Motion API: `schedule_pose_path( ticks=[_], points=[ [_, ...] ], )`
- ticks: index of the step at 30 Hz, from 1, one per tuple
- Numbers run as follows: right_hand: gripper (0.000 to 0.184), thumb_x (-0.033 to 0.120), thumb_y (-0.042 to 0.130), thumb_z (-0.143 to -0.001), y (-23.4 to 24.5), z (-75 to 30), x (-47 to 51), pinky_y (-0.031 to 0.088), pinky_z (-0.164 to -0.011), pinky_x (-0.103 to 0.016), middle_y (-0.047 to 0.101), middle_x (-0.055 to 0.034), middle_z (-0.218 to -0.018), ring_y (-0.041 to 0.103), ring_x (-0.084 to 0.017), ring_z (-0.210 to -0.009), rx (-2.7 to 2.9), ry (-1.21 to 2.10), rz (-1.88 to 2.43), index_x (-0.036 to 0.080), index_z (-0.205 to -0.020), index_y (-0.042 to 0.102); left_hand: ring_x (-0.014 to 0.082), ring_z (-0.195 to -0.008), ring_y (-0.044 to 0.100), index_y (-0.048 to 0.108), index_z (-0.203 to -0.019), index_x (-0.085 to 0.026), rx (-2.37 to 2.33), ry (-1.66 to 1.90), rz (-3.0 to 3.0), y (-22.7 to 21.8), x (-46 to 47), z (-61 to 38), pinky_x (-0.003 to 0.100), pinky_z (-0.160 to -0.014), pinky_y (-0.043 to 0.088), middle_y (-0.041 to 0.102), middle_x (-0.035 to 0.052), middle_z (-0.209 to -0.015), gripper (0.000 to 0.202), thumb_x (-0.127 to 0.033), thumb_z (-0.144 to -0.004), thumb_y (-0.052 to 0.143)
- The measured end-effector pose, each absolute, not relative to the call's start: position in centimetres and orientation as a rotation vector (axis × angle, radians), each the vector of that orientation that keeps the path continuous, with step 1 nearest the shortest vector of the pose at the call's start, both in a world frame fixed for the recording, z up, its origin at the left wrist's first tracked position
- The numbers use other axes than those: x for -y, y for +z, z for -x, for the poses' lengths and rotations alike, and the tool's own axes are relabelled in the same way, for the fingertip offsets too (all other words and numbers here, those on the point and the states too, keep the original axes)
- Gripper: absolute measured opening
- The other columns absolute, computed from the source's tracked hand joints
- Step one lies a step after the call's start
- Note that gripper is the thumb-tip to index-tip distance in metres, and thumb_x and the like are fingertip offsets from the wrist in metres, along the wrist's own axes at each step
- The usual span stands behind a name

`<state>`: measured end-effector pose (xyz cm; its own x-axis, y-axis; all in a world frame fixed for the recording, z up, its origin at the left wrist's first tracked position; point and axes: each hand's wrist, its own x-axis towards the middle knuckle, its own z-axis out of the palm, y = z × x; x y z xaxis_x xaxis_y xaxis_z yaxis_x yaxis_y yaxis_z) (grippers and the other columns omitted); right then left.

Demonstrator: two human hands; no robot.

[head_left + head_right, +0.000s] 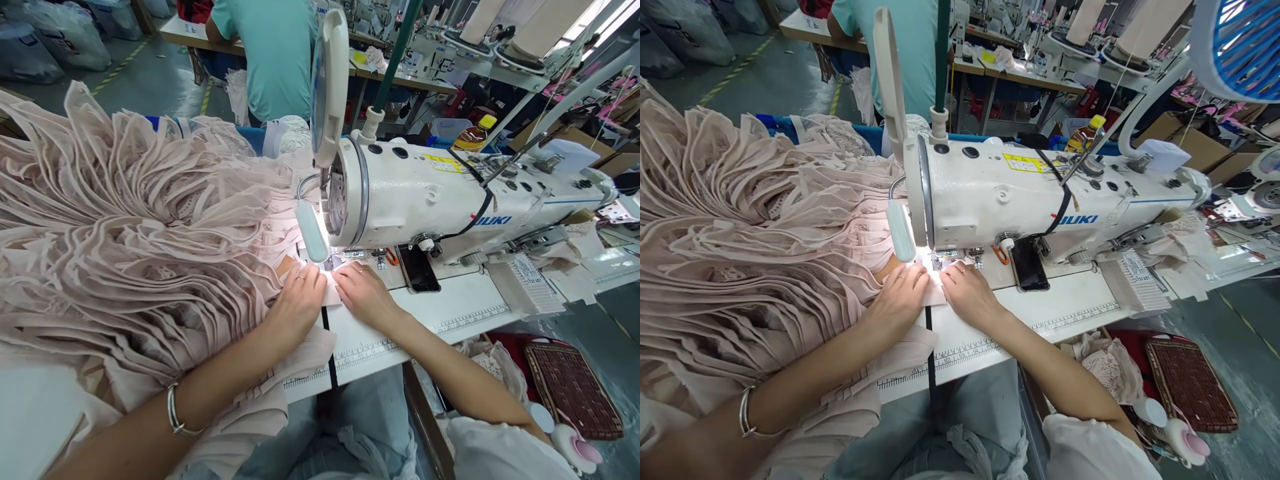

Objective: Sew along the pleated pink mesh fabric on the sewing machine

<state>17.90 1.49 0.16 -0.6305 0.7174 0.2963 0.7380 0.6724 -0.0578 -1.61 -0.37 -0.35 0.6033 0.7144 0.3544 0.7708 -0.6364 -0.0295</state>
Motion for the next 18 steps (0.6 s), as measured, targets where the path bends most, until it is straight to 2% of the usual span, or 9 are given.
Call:
schedule_pose_path(
  ticks=[2,4,6,9,15,18],
  points=[
    [0.033,0.010,0.039,-0.099,0.1,-17.4,-1.2,0.049,-0.090,-0.040,0.071,-0.0154,-0.103,0.061,-0.026,-0.100,2.662,-0.218,1.156,0.011,-0.115,0.068,0.0238,-0.088,0.060,0.060,-0.087,-0.016,1.253,-0.402,2.705,0.1,0.5,1.7,0.040,-0.084,0.050,0.065,0.0101,-0.091,0.027,-0.003,-0.095,0.037],
    [0.035,0.007,0.038,-0.098,0.0,-17.2,-1.1,0.049,-0.095,-0.040,0.070,-0.0195,-0.111,0.061,-0.027,-0.108,2.688,-0.263,1.128,0.006,-0.118,0.066,0.0218,-0.080,0.057,0.059,-0.084,-0.017,1.198,-0.374,2.784,0.3,0.7,1.5,0.037,-0.078,0.049,0.065,0.0072,-0.086,0.025,-0.004,-0.095,0.041],
    [0.036,0.006,0.038,-0.098,-0.1,-17.5,-1.5,0.048,-0.101,-0.040,0.068,-0.0212,-0.121,0.059,-0.028,-0.119,2.697,-0.233,1.101,0.005,-0.122,0.064,0.0222,-0.084,0.057,0.062,-0.089,-0.015,1.169,-0.378,2.825,0.3,0.8,1.1,0.036,-0.079,0.048,0.067,0.0086,-0.091,0.022,-0.004,-0.096,0.043],
    [0.039,0.006,0.039,-0.097,0.0,-18.4,-2.3,0.049,-0.105,-0.042,0.065,-0.0169,-0.132,0.055,-0.026,-0.128,2.732,-0.047,1.109,0.010,-0.128,0.062,0.0229,-0.092,0.059,0.064,-0.097,-0.011,1.176,-0.349,2.860,-0.1,0.8,0.2,0.035,-0.080,0.049,0.069,0.0113,-0.102,0.021,-0.005,-0.096,0.044],
    [0.045,0.013,0.041,-0.097,0.8,-19.1,-3.1,0.057,-0.091,-0.041,0.059,-0.0089,-0.141,0.063,-0.027,-0.116,2.679,0.277,1.463,0.023,-0.138,0.057,0.0240,-0.119,0.059,0.060,-0.123,-0.007,1.196,-0.347,2.820,-0.7,0.2,-0.3,0.039,-0.100,0.046,0.069,0.0147,-0.121,0.031,-0.007,-0.099,0.041],
    [0.049,0.010,0.038,-0.095,1.0,-19.1,-3.2,0.055,-0.093,-0.039,0.057,-0.0078,-0.145,0.058,-0.026,-0.123,2.711,0.314,1.429,0.024,-0.139,0.056,0.0243,-0.122,0.060,0.059,-0.126,-0.004,1.123,-0.287,2.793,-0.8,0.1,-0.2,0.038,-0.105,0.045,0.068,0.0162,-0.126,0.034,-0.004,-0.097,0.042]
  ],
)
